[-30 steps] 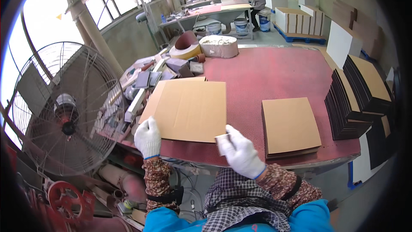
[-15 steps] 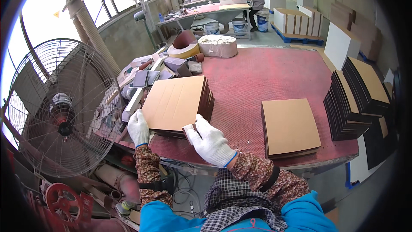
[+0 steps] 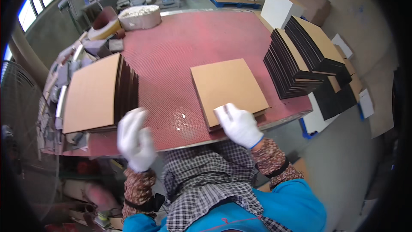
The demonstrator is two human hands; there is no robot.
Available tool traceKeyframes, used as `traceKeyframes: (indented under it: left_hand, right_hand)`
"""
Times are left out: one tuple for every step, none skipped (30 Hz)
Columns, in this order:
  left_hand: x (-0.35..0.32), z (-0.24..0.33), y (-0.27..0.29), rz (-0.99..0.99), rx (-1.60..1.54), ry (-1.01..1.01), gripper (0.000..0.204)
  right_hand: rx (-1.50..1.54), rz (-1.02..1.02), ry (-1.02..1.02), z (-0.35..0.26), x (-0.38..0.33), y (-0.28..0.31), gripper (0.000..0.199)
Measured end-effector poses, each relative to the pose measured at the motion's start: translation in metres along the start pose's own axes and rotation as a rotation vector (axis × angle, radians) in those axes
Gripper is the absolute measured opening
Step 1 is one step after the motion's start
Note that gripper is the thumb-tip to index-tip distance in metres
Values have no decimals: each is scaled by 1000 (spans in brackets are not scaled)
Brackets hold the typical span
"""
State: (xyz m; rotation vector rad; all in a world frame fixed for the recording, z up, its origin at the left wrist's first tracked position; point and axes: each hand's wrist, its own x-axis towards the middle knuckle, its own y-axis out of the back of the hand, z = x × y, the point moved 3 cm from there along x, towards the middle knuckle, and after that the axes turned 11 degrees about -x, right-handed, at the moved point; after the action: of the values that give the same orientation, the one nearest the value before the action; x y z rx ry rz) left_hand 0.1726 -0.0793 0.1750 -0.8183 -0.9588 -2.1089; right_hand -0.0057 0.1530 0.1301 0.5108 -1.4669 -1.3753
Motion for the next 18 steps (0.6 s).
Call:
traceKeyframes:
  left_hand:
    - [-1, 1, -35, -79, -191, 249, 36]
    - [-8, -16, -74, -99, -337, 382, 44]
    - [-15, -30, -113, -145, -517, 606, 54]
    - [-14, -36, -142, -209, -470, 708, 65]
    - [-17, -48, -168, -226, -474, 761, 72]
    - [-18, -57, -193, -221, -524, 800, 76]
    - [-23, -69, -213, -198, -545, 848, 78]
    - [-21, -68, -225, -186, -524, 852, 78]
    - [-19, -65, -234, -178, -503, 853, 78]
    - [-17, -61, -235, -173, -515, 882, 77]
    - [-20, -65, -239, -178, -515, 886, 77]
    - [-23, -69, -242, -159, -539, 881, 76]
    - [-26, -74, -245, -140, -563, 875, 75]
    - [-30, -78, -247, -141, -561, 879, 75]
    - [-32, -78, -247, -100, -687, 875, 75]
    - [-34, -78, -247, -57, -812, 870, 75]
    - [-36, -79, -248, -59, -809, 877, 75]
    - [-35, -78, -247, -29, -892, 846, 75]
  right_hand:
    - [-83, -49, -15, 21, -14, 4, 28]
    - [-166, -116, -58, 42, -30, 3, 26]
    - [-247, -179, -103, 60, -43, 2, 25]
    - [-273, -192, -108, 72, -48, 4, 24]
    - [-297, -198, -111, 82, -50, 4, 23]
    - [-349, -247, -98, 90, -55, -2, 22]
    - [-346, -253, -86, 91, -53, -5, 22]
    - [-344, -279, -77, 93, -54, -8, 22]
    - [-342, -304, -72, 96, -55, -9, 21]
    - [-321, -312, -88, 95, -55, -12, 20]
    - [-318, -318, -90, 94, -54, -13, 20]
    - [-281, -337, -129, 94, -51, -12, 18]
    - [-243, -355, -168, 94, -48, -11, 17]
    - [-240, -359, -167, 91, -43, -9, 17]
    - [-194, -368, -245, 90, -39, -4, 17]
    - [-147, -377, -323, 91, -37, -4, 19]
    - [-143, -384, -323, 92, -37, -8, 19]
    - [-119, -383, -373, 95, -36, -12, 22]
